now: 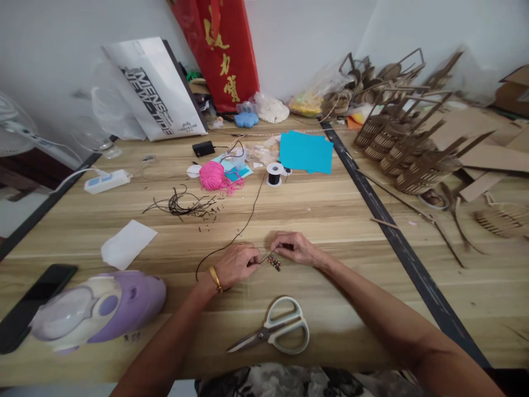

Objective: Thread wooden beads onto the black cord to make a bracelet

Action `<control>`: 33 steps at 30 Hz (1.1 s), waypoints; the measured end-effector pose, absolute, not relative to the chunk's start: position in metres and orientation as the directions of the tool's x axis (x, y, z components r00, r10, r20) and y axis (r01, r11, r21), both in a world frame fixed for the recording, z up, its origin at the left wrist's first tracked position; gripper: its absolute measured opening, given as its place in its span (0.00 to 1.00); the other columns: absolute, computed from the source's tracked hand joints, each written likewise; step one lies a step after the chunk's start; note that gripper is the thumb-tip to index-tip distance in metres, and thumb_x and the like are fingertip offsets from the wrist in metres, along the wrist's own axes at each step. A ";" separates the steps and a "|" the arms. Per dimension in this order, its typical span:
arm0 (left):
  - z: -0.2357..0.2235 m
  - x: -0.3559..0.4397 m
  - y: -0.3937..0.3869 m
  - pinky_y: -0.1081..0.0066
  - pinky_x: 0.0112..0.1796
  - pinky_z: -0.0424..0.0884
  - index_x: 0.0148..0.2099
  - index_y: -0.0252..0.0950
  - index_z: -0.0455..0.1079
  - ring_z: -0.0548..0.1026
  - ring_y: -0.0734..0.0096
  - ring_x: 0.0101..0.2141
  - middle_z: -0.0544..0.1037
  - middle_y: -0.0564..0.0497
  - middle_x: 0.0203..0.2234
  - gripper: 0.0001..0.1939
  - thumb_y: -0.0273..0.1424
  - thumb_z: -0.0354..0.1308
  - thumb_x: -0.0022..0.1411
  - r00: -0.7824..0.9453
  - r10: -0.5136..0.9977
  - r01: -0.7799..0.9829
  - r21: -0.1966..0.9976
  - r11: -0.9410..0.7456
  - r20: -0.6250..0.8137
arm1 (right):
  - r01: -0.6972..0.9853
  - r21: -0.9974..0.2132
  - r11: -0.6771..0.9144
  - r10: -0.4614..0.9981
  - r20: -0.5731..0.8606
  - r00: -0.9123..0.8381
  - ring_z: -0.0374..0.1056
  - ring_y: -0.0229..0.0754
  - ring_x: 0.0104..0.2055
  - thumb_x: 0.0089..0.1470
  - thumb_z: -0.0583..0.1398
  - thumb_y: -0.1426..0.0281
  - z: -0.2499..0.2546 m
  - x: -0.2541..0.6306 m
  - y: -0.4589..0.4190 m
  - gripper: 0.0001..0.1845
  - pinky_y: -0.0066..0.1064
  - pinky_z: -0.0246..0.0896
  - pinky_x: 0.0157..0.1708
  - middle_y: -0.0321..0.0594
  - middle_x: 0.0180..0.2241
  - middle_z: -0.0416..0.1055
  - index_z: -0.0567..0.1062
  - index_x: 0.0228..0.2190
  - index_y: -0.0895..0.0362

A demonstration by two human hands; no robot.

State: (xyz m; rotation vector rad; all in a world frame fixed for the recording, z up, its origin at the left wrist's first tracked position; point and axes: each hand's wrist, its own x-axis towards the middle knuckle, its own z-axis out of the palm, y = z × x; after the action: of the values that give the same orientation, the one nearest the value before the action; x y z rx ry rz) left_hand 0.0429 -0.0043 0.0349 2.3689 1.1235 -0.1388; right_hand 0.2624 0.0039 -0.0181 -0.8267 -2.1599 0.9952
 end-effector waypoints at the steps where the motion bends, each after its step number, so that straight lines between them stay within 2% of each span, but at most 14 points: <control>1: 0.037 0.043 -0.004 0.72 0.34 0.62 0.32 0.34 0.72 0.70 0.69 0.31 0.74 0.50 0.29 0.06 0.29 0.54 0.58 0.650 0.697 0.751 0.398 -0.527 -0.305 | 0.286 -0.798 0.530 0.738 0.268 -0.620 0.63 0.35 0.28 0.61 0.55 0.64 -0.018 0.262 0.004 0.14 0.25 0.56 0.28 0.40 0.29 0.70 0.75 0.32 0.60; 6: 0.041 0.045 -0.005 0.70 0.35 0.63 0.32 0.34 0.73 0.71 0.67 0.32 0.75 0.48 0.29 0.09 0.31 0.53 0.60 0.616 0.736 0.772 0.405 -0.490 -0.282 | 0.312 -0.738 0.598 0.708 0.303 -0.639 0.65 0.36 0.30 0.61 0.54 0.67 -0.013 0.261 0.002 0.12 0.25 0.58 0.30 0.41 0.31 0.70 0.75 0.33 0.59; 11: 0.038 0.049 -0.005 0.72 0.36 0.64 0.34 0.35 0.74 0.71 0.70 0.32 0.73 0.51 0.29 0.05 0.29 0.56 0.57 0.618 0.761 0.711 0.551 -0.436 -0.195 | 0.294 -0.707 0.643 0.676 0.344 -0.652 0.66 0.38 0.33 0.62 0.53 0.68 -0.010 0.255 -0.003 0.11 0.27 0.60 0.34 0.42 0.31 0.70 0.74 0.35 0.58; 15: 0.027 0.052 -0.004 0.74 0.32 0.63 0.29 0.33 0.73 0.69 0.73 0.28 0.71 0.52 0.25 0.04 0.29 0.61 0.54 0.610 0.773 0.677 0.621 -0.395 -0.173 | 0.223 -0.743 0.631 0.668 0.374 -0.643 0.67 0.39 0.36 0.62 0.53 0.68 -0.009 0.249 -0.008 0.11 0.28 0.61 0.36 0.43 0.32 0.71 0.74 0.35 0.58; 18: 0.017 0.051 -0.003 0.74 0.31 0.62 0.27 0.32 0.72 0.68 0.74 0.27 0.71 0.53 0.23 0.05 0.29 0.60 0.54 0.613 0.775 0.636 0.676 -0.371 -0.152 | 0.202 -0.770 0.605 0.687 0.376 -0.622 0.66 0.39 0.35 0.62 0.53 0.67 -0.009 0.248 -0.009 0.12 0.28 0.61 0.35 0.43 0.32 0.70 0.74 0.35 0.59; 23: 0.006 0.045 -0.002 0.75 0.29 0.64 0.31 0.30 0.74 0.69 0.75 0.25 0.76 0.51 0.24 0.08 0.30 0.57 0.55 0.604 0.768 0.539 0.819 -0.197 -0.213 | 0.240 -0.792 0.561 0.731 0.339 -0.593 0.64 0.37 0.30 0.61 0.54 0.67 -0.010 0.251 -0.008 0.12 0.26 0.58 0.30 0.41 0.30 0.68 0.74 0.35 0.59; 26: 0.009 0.043 -0.002 0.75 0.30 0.65 0.31 0.30 0.74 0.71 0.74 0.26 0.77 0.50 0.24 0.06 0.28 0.57 0.53 0.595 0.772 0.550 0.814 -0.189 -0.223 | 0.259 -0.793 0.551 0.742 0.323 -0.587 0.63 0.36 0.30 0.61 0.54 0.67 -0.013 0.252 -0.006 0.10 0.25 0.57 0.29 0.41 0.30 0.68 0.74 0.35 0.59; 33: 0.028 0.042 -0.011 0.76 0.28 0.63 0.32 0.33 0.74 0.70 0.74 0.25 0.76 0.52 0.22 0.06 0.27 0.56 0.54 0.548 0.790 0.705 0.659 -0.261 -0.274 | 0.277 -0.780 0.561 0.738 0.319 -0.594 0.63 0.36 0.30 0.60 0.54 0.69 -0.017 0.252 -0.005 0.09 0.26 0.58 0.29 0.40 0.30 0.68 0.73 0.34 0.60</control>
State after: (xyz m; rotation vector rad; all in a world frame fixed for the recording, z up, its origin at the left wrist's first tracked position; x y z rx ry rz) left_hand 0.0424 -0.0107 0.0277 2.0203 1.2038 0.1412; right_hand 0.2524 -0.0050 -0.0172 -0.8102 -2.1490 0.9221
